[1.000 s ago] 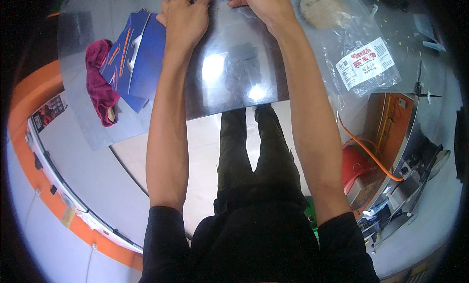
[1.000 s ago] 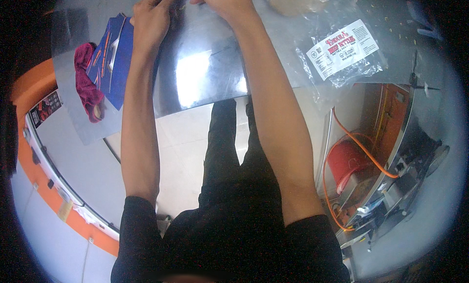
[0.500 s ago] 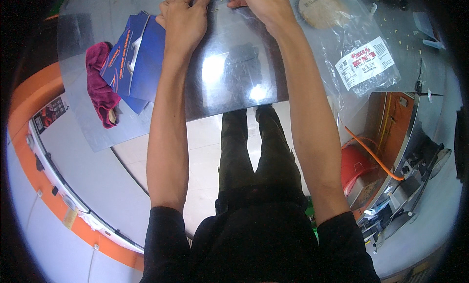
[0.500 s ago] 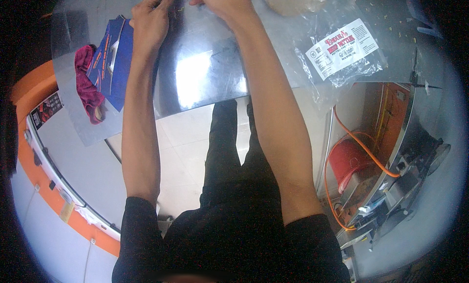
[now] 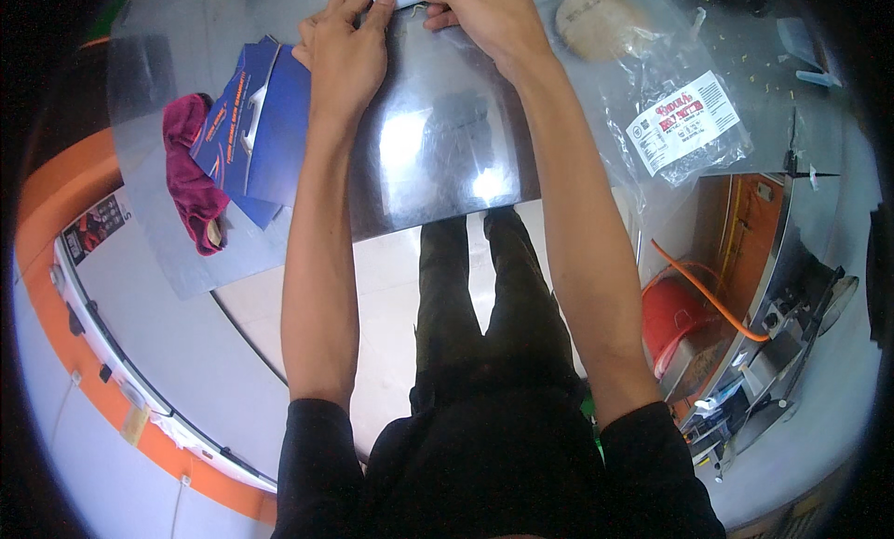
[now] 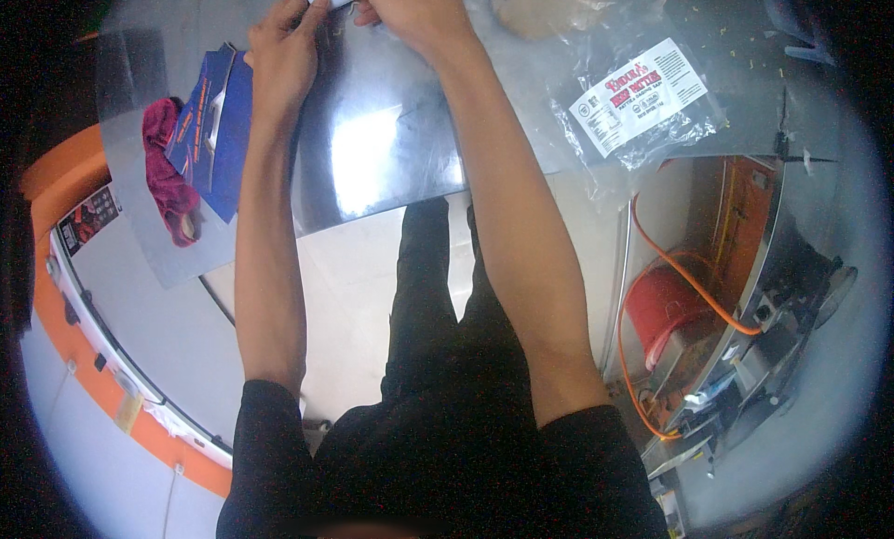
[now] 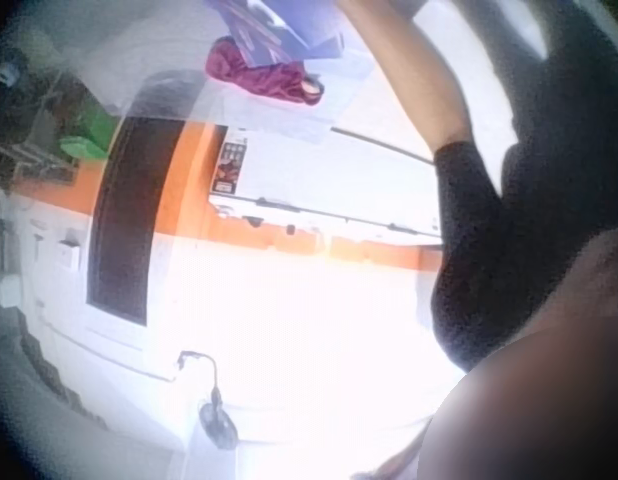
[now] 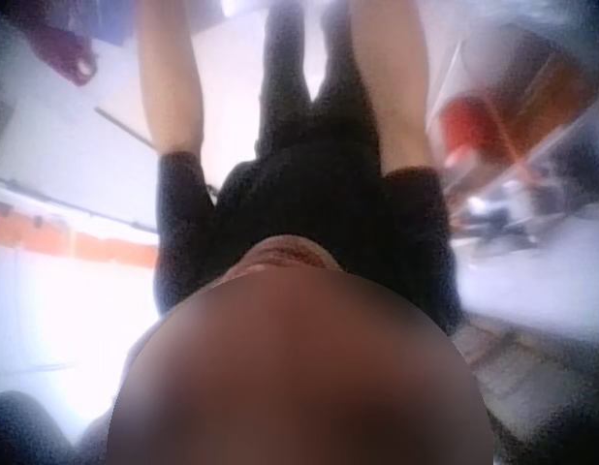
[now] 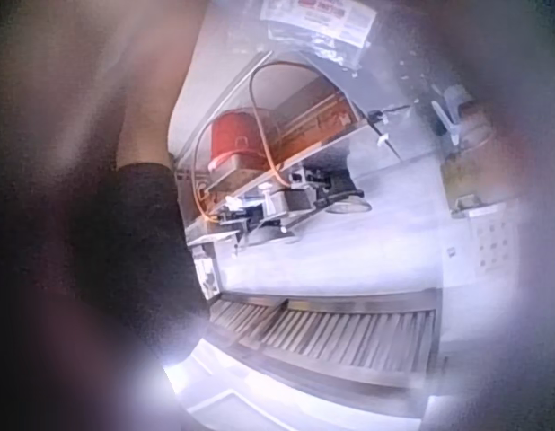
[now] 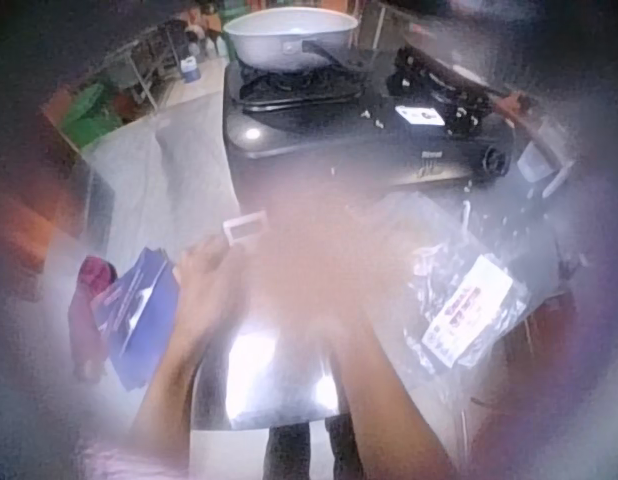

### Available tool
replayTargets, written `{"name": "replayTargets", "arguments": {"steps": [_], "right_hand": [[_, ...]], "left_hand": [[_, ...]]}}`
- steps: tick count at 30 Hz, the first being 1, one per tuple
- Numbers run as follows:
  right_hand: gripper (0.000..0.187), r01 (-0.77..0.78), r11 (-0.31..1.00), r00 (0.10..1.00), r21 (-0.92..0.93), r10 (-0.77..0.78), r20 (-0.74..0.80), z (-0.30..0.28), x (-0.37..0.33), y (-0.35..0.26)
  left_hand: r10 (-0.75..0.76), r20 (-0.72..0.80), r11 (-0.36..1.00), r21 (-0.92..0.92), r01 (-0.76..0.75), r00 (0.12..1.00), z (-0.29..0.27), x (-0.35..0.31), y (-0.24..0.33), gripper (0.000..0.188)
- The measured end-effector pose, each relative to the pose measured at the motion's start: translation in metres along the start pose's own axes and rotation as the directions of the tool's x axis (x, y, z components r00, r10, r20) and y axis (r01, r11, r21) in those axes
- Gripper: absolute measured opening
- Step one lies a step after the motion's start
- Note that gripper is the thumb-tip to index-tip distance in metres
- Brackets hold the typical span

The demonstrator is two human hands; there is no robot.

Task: The person retrieves a food box and places it on a counter. They open a cooler, take out a bun, and place it in the box. They then retrieve fried chicken from a warmer, slice it, and add it to the box along with scrambled eggs. Finally, they place the box into a plastic bag.

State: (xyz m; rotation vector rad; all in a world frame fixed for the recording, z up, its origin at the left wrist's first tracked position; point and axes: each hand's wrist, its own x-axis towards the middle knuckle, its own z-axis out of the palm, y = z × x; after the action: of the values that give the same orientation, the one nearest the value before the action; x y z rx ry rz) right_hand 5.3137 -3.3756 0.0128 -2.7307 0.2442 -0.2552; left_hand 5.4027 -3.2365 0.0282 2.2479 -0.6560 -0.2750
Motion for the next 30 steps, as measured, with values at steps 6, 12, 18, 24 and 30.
{"name": "replayTargets", "arguments": {"steps": [6,12,18,24,30], "right_hand": [[0.022,0.002,1.000,1.000,-0.009,-0.002,0.001,-0.001,-0.001,0.000],[0.022,0.004,1.000,1.000,-0.014,-0.004,-0.002,0.000,-0.001,0.000],[0.022,0.007,1.000,1.000,-0.022,-0.008,-0.003,0.000,0.000,0.000],[0.022,0.010,1.000,1.000,-0.026,-0.010,-0.005,0.000,0.000,0.000],[0.022,0.015,0.999,1.000,-0.030,-0.015,-0.007,0.000,0.000,0.002]], "left_hand": [[0.147,-0.061,0.981,0.136,-0.138,0.987,0.011,0.011,-0.034,0.039],[0.095,-0.043,0.995,0.017,-0.094,0.995,0.016,0.016,-0.049,0.037],[0.061,-0.020,0.998,-0.013,-0.061,0.998,0.015,0.020,-0.052,0.037],[0.071,-0.035,0.997,-0.007,-0.071,0.997,0.018,0.018,-0.054,0.036],[0.057,-0.018,0.997,-0.052,-0.058,0.998,0.013,0.015,-0.037,0.035]]}}
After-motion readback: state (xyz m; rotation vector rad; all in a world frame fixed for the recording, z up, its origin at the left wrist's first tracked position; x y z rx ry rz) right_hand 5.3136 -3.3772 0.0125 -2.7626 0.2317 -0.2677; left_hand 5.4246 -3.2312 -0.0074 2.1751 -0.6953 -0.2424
